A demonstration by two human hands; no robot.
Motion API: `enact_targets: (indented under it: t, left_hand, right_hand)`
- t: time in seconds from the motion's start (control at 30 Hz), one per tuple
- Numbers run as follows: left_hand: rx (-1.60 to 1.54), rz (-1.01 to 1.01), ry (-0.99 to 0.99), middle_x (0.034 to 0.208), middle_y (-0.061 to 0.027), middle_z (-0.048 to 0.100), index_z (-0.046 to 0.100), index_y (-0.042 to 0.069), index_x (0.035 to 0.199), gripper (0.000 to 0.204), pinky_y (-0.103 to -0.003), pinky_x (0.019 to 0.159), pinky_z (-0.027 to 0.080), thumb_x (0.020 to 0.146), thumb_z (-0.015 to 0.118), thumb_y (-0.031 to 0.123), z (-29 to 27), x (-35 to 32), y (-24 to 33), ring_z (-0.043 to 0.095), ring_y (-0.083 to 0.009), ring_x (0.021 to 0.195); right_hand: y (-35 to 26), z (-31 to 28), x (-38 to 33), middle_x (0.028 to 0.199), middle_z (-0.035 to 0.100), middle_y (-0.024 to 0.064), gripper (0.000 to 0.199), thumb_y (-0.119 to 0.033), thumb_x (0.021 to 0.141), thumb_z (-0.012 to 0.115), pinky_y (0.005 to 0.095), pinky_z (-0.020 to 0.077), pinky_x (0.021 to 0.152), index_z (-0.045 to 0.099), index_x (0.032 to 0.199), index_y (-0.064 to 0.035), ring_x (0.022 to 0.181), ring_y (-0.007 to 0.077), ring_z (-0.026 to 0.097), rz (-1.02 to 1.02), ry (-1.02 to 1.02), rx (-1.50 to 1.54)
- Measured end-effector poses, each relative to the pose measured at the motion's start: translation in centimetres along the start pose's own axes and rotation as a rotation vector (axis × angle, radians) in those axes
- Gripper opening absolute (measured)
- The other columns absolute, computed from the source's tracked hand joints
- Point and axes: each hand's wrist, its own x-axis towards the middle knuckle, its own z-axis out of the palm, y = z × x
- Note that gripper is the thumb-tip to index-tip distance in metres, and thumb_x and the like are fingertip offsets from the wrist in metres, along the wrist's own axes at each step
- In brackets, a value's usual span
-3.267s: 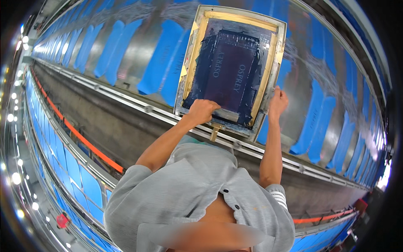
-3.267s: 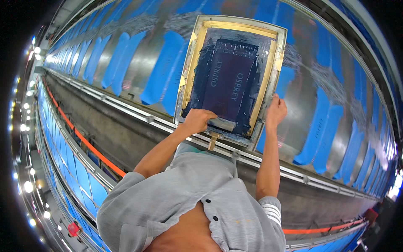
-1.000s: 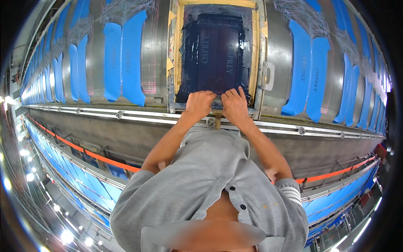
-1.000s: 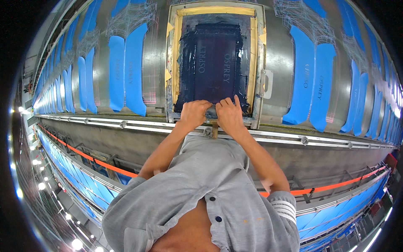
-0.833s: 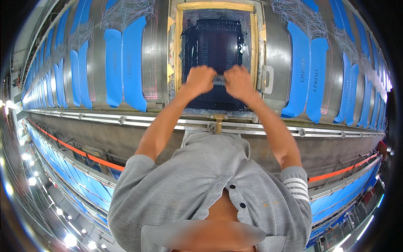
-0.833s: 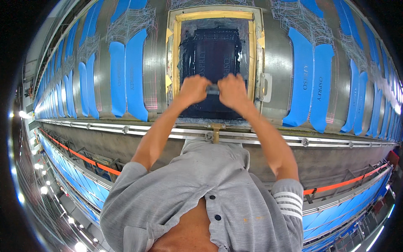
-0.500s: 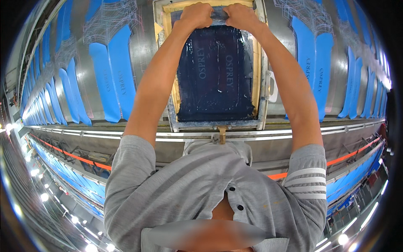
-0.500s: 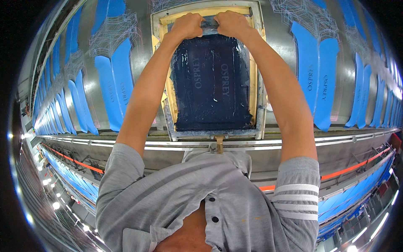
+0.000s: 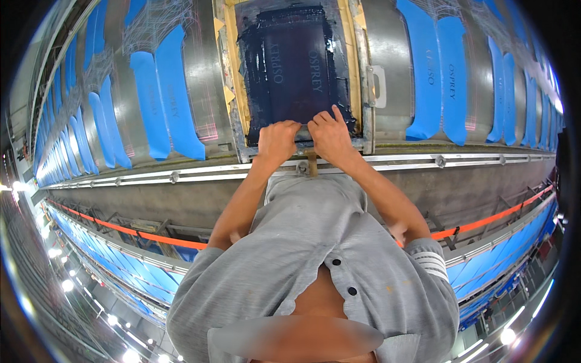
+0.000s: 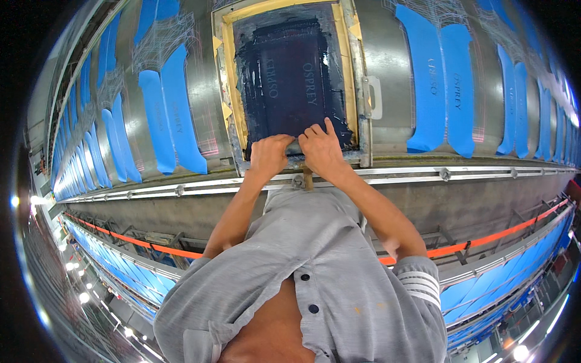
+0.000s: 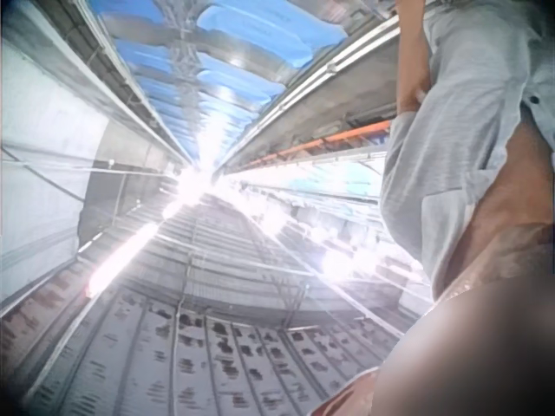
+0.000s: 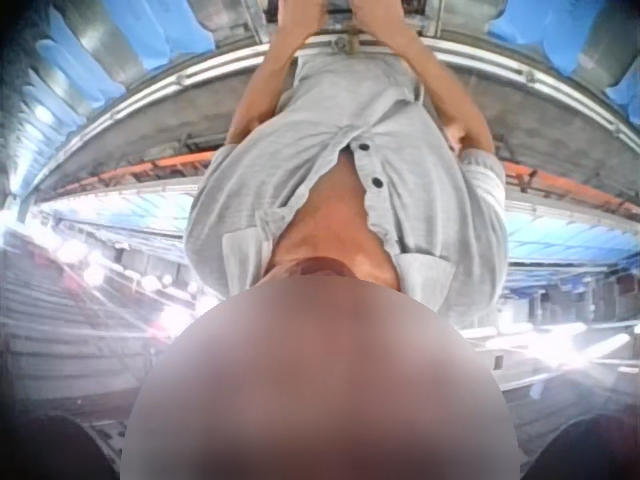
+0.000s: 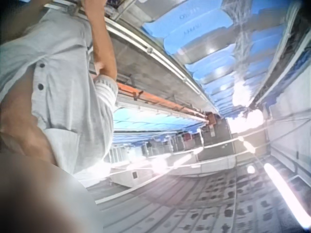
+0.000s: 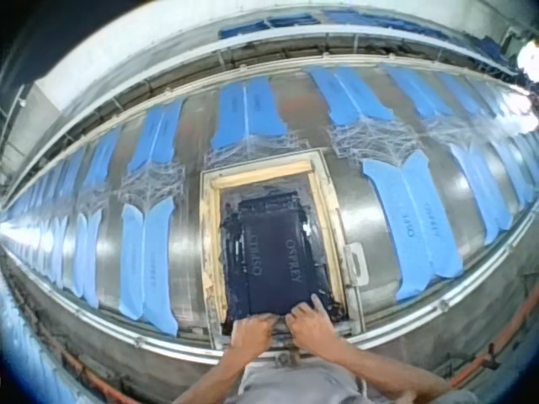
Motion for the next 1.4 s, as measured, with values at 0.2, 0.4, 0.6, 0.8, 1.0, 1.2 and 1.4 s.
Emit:
enact_targets:
  t: [0.2,0.4,0.6,0.8,1.0,1.2,1.4]
  left_hand:
    - [0.194,-0.041,-0.238,0.09,-0.0172,0.074,0.08,0.023,0.106,0.035,-0.048,0.078,0.058,0.076,0.067,0.012,-5.2,11.7,-2.5,0.072,-0.0356,0.089]
    - [0.247,-0.029,-0.256,0.098,-0.0171,0.075,0.077,0.022,0.114,0.044,-0.047,0.081,0.058,0.07,0.075,0.018,-11.1,29.2,-5.8,0.073,-0.0332,0.093]
    - [0.282,-0.008,-0.136,0.098,-0.0166,0.075,0.078,0.022,0.113,0.042,-0.048,0.081,0.058,0.072,0.07,0.015,-8.1,29.2,-7.9,0.073,-0.0354,0.092]
    - [0.157,-0.046,-0.181,0.101,-0.0117,0.075,0.078,0.02,0.107,0.039,-0.047,0.077,0.058,0.074,0.064,0.005,-5.1,12.9,-2.6,0.072,-0.0332,0.089]
    - [-0.001,0.05,-0.003,0.108,-0.0063,0.075,0.075,0.009,0.104,0.039,-0.041,0.076,0.059,0.07,0.063,-0.004,-0.3,-0.3,1.1,0.073,-0.0286,0.095]
    - [0.074,0.045,-0.072,0.11,-0.0059,0.075,0.076,0.01,0.108,0.04,-0.042,0.077,0.059,0.071,0.064,-0.001,-0.2,-0.9,1.2,0.072,-0.0283,0.096]
    - [0.094,0.005,-0.116,0.114,-0.0048,0.074,0.077,0.013,0.11,0.043,-0.043,0.081,0.058,0.071,0.064,0.001,-0.3,-0.4,1.5,0.072,-0.0287,0.098]
  right_hand:
    - [5.8,-3.4,9.8,0.086,0.071,0.0111,0.014,-0.014,0.077,0.063,0.0531,0.0485,0.094,0.073,0.085,-0.009,0.099,0.0288,0.066,-0.004,-0.062,-0.063]
    - [16.3,-5.7,25.6,0.086,0.071,0.0144,0.016,-0.021,0.081,0.066,0.047,0.0539,0.083,0.074,0.091,-0.011,0.092,0.0316,0.069,0.036,-0.025,-0.17]
    - [15.4,-6.0,25.7,0.086,0.071,0.0118,0.017,-0.016,0.079,0.065,0.0469,0.0527,0.089,0.073,0.093,-0.0114,0.092,0.03,0.068,0.009,-0.051,-0.18]
    - [6.7,-3.1,11.4,0.095,0.067,0.0077,0.019,-0.009,0.072,0.069,0.0511,0.04,0.11,0.069,0.091,-0.0081,0.103,0.0264,0.063,-0.021,0.018,-0.076]
    - [0.5,-0.6,-0.7,0.099,0.066,0.0113,0.029,-0.021,0.075,0.076,0.0547,0.0371,0.113,0.069,0.099,-0.0054,0.11,0.03,0.06,0.013,-0.044,0.01]
    - [7.7,-4.9,1.0,0.126,0.064,0.0204,0.055,-0.049,0.085,0.073,0.0517,0.0411,0.107,0.069,0.122,-0.0084,0.129,0.0366,0.052,0.382,0.311,0.017]
    - [16.6,-1.8,3.0,0.095,0.07,0.0243,0.043,-0.045,0.092,0.062,0.0529,0.0504,0.081,0.072,0.1,-0.0032,0.09,0.0443,0.065,0.957,0.449,0.214]
